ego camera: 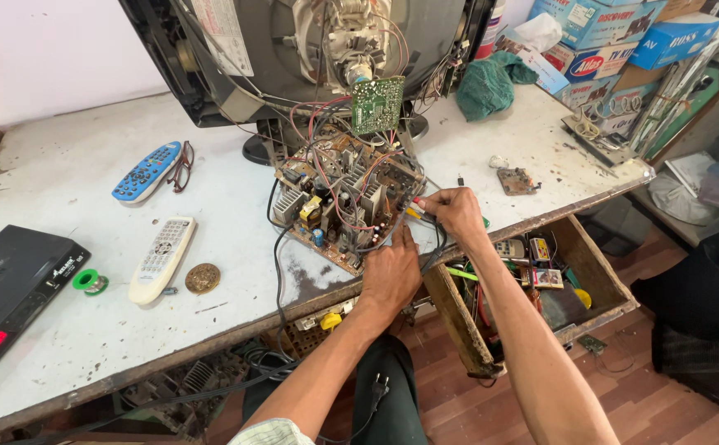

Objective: The person works on a disassembled CRT television, connecting and adjusting internal wires and cables. They plug in an AV cable, power the unit, and use a remote to test the screen, which displays a colorful image.

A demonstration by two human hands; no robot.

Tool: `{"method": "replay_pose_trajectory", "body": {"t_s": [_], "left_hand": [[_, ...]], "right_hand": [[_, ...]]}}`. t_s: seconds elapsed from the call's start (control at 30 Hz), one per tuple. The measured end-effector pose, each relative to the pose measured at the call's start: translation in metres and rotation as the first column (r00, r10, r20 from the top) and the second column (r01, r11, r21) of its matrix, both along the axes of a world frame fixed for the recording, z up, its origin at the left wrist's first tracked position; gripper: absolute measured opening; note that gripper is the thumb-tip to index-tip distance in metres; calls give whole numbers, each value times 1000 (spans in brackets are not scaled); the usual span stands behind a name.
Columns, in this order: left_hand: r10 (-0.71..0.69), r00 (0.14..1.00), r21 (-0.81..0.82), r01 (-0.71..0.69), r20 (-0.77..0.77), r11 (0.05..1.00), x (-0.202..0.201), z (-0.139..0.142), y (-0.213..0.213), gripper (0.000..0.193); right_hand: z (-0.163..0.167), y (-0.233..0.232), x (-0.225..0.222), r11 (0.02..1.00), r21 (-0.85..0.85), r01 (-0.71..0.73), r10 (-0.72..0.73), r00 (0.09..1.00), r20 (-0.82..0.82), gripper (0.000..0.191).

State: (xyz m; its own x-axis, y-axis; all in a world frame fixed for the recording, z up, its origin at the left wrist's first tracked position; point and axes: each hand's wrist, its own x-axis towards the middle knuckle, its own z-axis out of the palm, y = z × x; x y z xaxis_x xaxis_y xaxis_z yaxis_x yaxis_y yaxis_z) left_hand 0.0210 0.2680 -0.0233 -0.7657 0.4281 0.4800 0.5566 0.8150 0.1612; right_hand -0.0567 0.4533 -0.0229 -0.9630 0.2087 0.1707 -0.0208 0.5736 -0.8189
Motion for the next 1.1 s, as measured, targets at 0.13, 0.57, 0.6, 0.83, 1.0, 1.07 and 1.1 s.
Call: {"method": "replay_pose_trajectory", "body": {"t_s": [0.13, 0.57, 0.6, 0.83, 1.0, 1.07, 1.1], "left_hand": [[-6, 998, 5, 6, 70, 1000, 1, 2, 0, 52], [-40, 997, 13, 39, 59, 999, 2, 5, -2, 51], [-39, 997, 8, 39, 62, 999, 1, 5, -3, 51], [-46, 999, 87, 45, 15, 995, 1, -2, -2, 51], [-38, 998, 62, 35, 42, 997, 0, -2, 0, 50], [-32, 998, 54, 30, 44, 998, 0, -1, -1, 50], [-32, 999, 54, 30, 41, 998, 1, 0, -1, 51]], "right_hand": [[6, 0, -2, 977, 212, 25, -36, 998, 49, 35], [9, 6, 13, 985, -120, 124, -96, 972, 214, 25], [9, 4, 13, 988, -89, 125, -105, 972, 210, 26], [3, -9, 2, 966, 257, 13, -42, 993, 108, 35], [-10, -7, -7, 911, 412, 20, -49, 997, 60, 37], [-14, -4, -7, 929, 371, 6, -55, 991, 123, 38], [-15, -4, -7, 938, 348, -1, -56, 987, 154, 40]]}}
